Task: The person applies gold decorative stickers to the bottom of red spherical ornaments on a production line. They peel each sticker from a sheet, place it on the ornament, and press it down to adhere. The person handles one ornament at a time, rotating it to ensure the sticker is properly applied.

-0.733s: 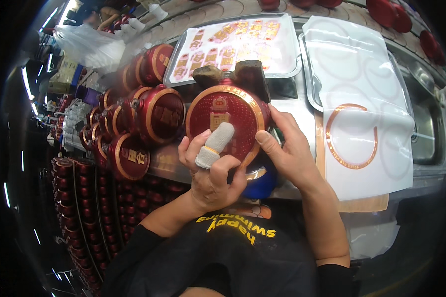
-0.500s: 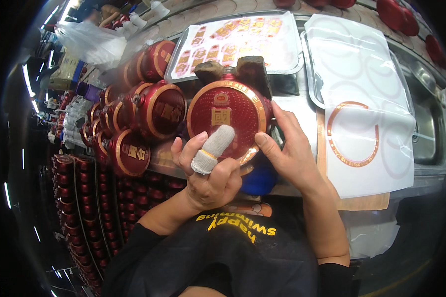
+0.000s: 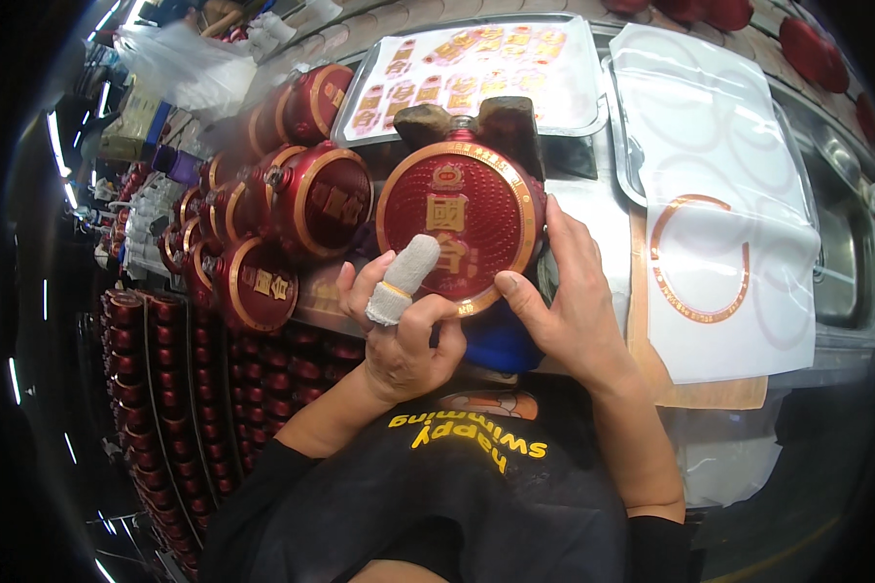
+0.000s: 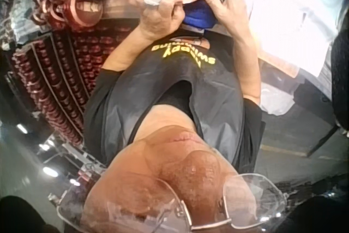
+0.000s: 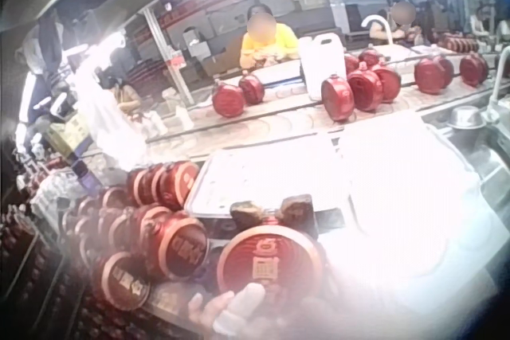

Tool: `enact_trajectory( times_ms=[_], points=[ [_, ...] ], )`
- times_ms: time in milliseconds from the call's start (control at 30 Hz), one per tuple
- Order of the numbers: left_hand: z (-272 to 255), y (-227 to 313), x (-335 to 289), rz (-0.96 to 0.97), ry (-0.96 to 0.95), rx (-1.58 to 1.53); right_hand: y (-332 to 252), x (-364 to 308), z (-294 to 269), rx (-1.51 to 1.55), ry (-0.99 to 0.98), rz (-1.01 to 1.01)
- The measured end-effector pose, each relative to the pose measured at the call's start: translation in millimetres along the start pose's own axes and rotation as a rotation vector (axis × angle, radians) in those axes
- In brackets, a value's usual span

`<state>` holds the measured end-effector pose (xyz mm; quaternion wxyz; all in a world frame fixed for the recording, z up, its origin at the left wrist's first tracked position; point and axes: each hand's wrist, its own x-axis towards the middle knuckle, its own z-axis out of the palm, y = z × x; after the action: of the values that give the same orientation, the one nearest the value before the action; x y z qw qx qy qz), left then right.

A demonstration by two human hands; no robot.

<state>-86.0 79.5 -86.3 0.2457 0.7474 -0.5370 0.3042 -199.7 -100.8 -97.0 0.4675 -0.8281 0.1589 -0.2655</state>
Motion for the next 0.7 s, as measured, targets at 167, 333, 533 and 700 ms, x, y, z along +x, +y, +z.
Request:
enact_trajectory(
  times_ms=[167,333,533,700],
  points=[
    [-3.9,-10.1,-4.0,0.005,0.049,0.024,-4.6,-3.9,1.5,-0.083,0.0,-0.003],
    [-8.0,-17.7,-5.2,-0.107,0.035,-0.089,-7.0,-5.5,5.0,-0.134,0.015,0.009],
    [-10.5,-29.3,-4.8,-0.265,-0.007,-0.3,-10.1,-8.7,8.0,-0.165,0.022,0.025],
    [-11.5,-34.2,-8.2,-0.336,-0.053,-0.368,-13.9,-10.2,12.0,-0.253,0.048,-0.005]
  ],
)
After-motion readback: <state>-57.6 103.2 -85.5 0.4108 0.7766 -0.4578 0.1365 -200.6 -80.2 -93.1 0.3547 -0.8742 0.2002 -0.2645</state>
